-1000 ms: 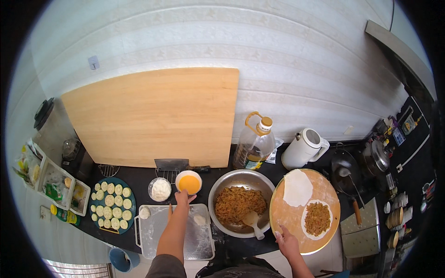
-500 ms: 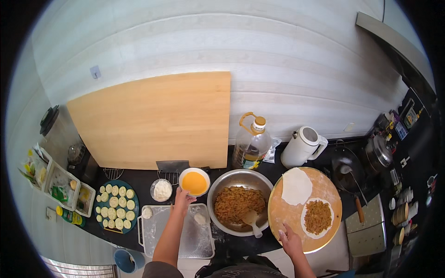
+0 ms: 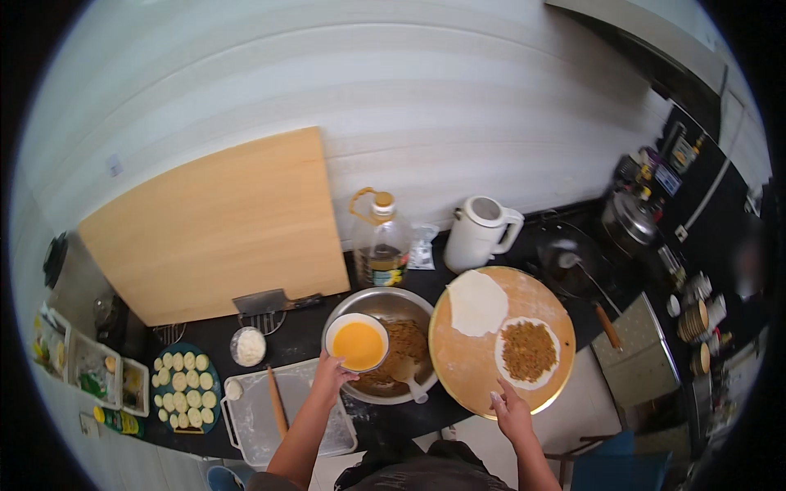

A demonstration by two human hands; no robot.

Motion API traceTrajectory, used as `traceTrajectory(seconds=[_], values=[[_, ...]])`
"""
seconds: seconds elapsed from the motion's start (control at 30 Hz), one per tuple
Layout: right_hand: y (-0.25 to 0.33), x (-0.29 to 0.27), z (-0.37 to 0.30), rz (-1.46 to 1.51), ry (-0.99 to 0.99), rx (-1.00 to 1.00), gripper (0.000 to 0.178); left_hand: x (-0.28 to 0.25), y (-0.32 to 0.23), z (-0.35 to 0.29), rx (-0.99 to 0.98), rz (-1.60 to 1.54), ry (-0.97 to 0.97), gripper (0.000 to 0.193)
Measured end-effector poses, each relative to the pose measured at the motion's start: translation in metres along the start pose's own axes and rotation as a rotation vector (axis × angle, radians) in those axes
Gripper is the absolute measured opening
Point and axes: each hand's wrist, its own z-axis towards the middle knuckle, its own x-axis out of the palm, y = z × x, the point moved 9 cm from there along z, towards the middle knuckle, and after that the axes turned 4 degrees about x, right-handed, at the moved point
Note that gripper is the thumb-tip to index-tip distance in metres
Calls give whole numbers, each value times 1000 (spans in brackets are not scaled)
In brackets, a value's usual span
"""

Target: The person rolls out dough into thin circular sheets using a rolling pin on a wooden board. They then scoop a cooked filling mixture from a metal bowl and spread it onto the center of the dough sheets. Finally, they use chopsticks to apply a beaten egg wash to the edges of the filled dough.

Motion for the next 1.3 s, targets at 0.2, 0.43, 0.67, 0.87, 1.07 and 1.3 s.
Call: traceTrajectory(seconds=[0.2, 0.43, 0.67, 0.87, 1.07, 1.3], values=[[-40, -35, -20, 74, -47, 36, 40, 69, 23, -35, 1, 63, 144, 53], [-101, -106, -44, 154, -148, 2, 42, 169, 64, -93, -36, 155, 303, 54], [-231, -204, -97, 266, -320, 117, 41, 304, 148, -156, -95, 96, 519, 61], [-337, -275, -165, 291, -484, 276, 39, 416, 239, -209, -221, 194, 661, 64], [-417, -312, -214, 334, -630, 394, 40, 510, 318, -255, -388, 273, 852, 53], [-465, -360, -197, 447, -777, 386, 39, 603, 378, -284, -584, 308, 999, 49]])
